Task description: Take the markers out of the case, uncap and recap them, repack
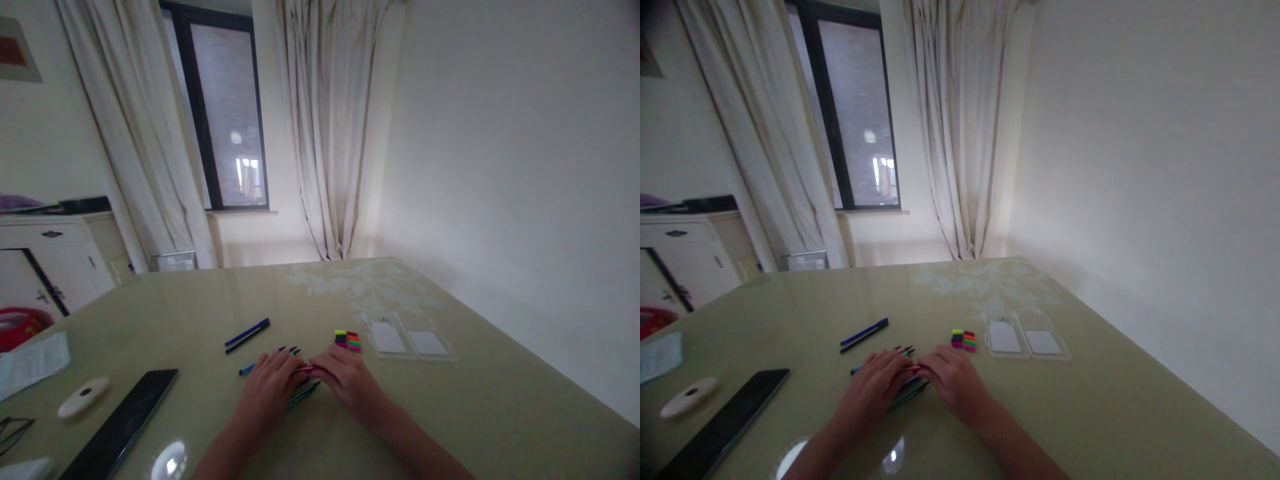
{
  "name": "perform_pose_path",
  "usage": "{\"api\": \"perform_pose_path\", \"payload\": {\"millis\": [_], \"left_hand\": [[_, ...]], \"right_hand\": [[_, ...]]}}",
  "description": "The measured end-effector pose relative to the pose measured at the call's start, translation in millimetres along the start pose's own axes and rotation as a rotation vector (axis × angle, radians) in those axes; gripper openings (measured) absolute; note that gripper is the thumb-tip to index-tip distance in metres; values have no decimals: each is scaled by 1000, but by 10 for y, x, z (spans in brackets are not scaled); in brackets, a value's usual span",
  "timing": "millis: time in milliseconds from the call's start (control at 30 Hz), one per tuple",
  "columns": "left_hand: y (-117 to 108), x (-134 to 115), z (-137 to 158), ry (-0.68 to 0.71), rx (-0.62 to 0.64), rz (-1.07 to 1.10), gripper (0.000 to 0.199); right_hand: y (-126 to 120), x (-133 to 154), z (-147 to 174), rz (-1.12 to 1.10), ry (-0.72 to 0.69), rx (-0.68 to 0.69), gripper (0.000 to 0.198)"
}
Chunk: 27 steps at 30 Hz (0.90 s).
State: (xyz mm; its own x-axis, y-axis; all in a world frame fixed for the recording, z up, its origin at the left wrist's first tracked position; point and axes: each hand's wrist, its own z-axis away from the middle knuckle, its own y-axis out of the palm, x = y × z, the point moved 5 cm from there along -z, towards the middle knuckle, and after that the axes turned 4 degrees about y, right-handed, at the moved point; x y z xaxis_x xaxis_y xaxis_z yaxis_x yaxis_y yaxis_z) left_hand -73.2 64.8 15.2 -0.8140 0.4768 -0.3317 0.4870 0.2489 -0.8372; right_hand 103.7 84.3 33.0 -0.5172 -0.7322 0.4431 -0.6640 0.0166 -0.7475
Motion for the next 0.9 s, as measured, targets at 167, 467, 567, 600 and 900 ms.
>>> {"api": "perform_pose_path", "payload": {"millis": [167,467,567,600,900], "left_hand": [[-98,301,11,-95,35,-88,33],[-320,1070,171,-416,-91,-190,43],[-200,1092,158,-406,-46,-119,41],[-167,1088,147,-394,-36,-95,41],[-201,1265,141,-393,-172,-79,44]], "right_hand": [[-319,-335,-22,-112,41,-124,36],[-699,-1052,25,-15,378,-65,14],[-613,-943,20,-11,340,37,10],[-589,-919,19,-10,342,53,9],[-492,-879,18,76,307,38,6]]}}
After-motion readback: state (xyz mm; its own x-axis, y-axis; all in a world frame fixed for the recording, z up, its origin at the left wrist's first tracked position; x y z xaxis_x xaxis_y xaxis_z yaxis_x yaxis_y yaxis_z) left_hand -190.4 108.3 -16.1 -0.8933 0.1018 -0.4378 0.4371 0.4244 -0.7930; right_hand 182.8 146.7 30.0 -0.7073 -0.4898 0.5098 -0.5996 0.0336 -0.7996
